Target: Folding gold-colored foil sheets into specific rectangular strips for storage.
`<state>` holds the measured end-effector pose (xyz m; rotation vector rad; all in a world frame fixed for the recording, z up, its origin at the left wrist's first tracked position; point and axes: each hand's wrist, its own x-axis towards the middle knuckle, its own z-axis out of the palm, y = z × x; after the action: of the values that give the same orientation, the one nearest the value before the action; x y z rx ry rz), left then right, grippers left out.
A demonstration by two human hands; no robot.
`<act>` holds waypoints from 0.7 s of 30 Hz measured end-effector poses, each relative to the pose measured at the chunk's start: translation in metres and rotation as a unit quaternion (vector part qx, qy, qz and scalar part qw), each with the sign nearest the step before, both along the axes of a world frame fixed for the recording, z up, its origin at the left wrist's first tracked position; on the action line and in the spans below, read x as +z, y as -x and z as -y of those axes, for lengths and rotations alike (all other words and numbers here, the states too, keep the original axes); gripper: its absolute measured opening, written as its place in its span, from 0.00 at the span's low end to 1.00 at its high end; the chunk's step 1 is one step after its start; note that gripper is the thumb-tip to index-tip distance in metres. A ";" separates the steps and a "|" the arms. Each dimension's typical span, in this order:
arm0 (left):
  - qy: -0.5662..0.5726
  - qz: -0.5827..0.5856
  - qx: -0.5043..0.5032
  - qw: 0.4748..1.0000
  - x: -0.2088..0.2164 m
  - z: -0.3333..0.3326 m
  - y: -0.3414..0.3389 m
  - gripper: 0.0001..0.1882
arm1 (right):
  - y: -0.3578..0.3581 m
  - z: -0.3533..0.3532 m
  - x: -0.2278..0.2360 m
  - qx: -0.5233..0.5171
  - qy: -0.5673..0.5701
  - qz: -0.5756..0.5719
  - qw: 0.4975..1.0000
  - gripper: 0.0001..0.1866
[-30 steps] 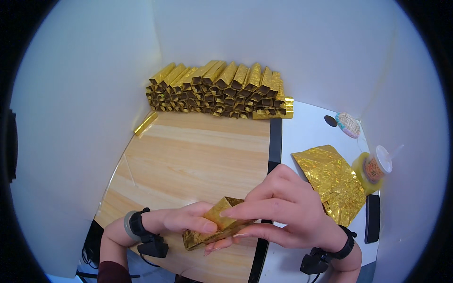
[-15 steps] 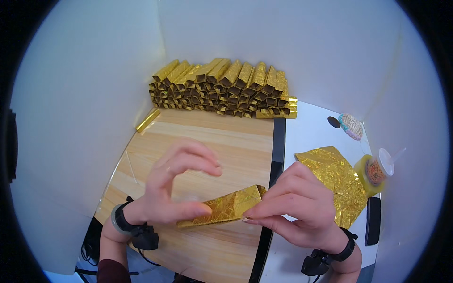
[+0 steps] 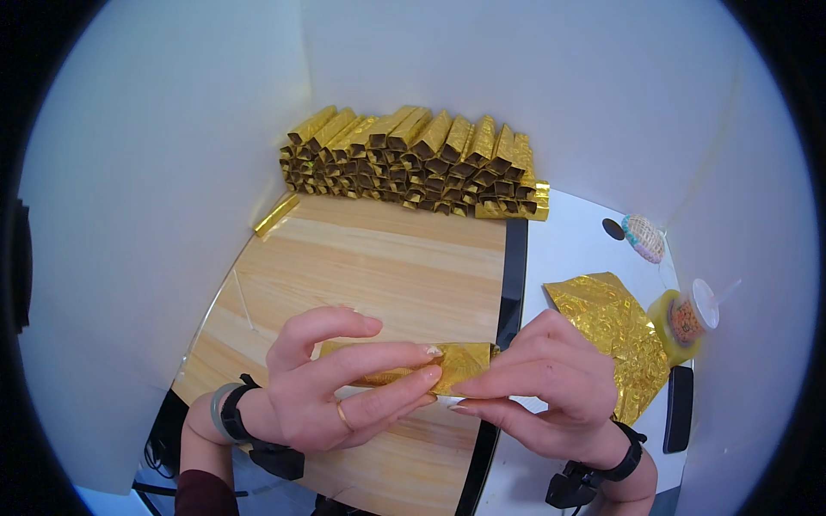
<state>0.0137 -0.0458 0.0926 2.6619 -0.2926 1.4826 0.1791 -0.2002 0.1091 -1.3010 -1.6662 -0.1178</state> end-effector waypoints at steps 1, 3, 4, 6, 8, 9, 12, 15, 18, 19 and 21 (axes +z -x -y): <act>-0.003 -0.005 0.005 1.000 0.002 0.001 0.002 0.17 | 0.001 0.000 0.001 -0.003 0.002 -0.003 1.000 0.15; -0.008 -0.013 0.012 1.000 0.003 0.002 0.004 0.17 | 0.004 0.001 0.003 -0.028 0.004 0.024 0.999 0.15; -0.010 -0.016 0.015 1.000 0.003 0.002 0.005 0.17 | 0.006 0.001 0.004 -0.040 0.005 0.038 0.998 0.16; -0.002 -0.018 0.027 0.999 0.002 0.004 0.006 0.17 | 0.007 0.002 0.004 -0.054 -0.006 0.067 0.996 0.15; 0.019 -0.016 0.047 0.999 0.004 0.008 0.005 0.17 | 0.009 0.002 0.003 -0.059 -0.013 0.084 0.995 0.15; 0.017 -0.016 0.049 0.999 0.005 0.008 0.006 0.17 | 0.010 0.002 0.003 -0.058 -0.015 0.087 0.994 0.15; 0.009 -0.014 0.051 0.999 0.006 0.008 0.006 0.16 | 0.012 0.003 0.002 -0.053 -0.016 0.082 0.995 0.14; -0.006 -0.006 0.047 0.999 0.005 0.007 0.007 0.16 | 0.013 0.003 0.002 -0.045 -0.017 0.076 0.996 0.14; -0.017 -0.004 0.047 0.999 0.005 0.007 0.008 0.15 | 0.012 0.004 -0.001 -0.039 -0.016 0.075 0.996 0.15; -0.019 -0.004 0.046 0.999 0.004 0.007 0.009 0.15 | 0.011 0.004 -0.002 -0.036 -0.015 0.074 0.996 0.15; -0.022 -0.003 0.044 0.999 0.003 0.007 0.010 0.15 | 0.014 0.003 0.004 -0.048 0.007 0.055 0.997 0.15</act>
<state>0.0037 -0.0529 0.0960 2.7460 -0.2106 1.5104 0.1648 -0.2034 0.1133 -1.4067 -1.6994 -0.2402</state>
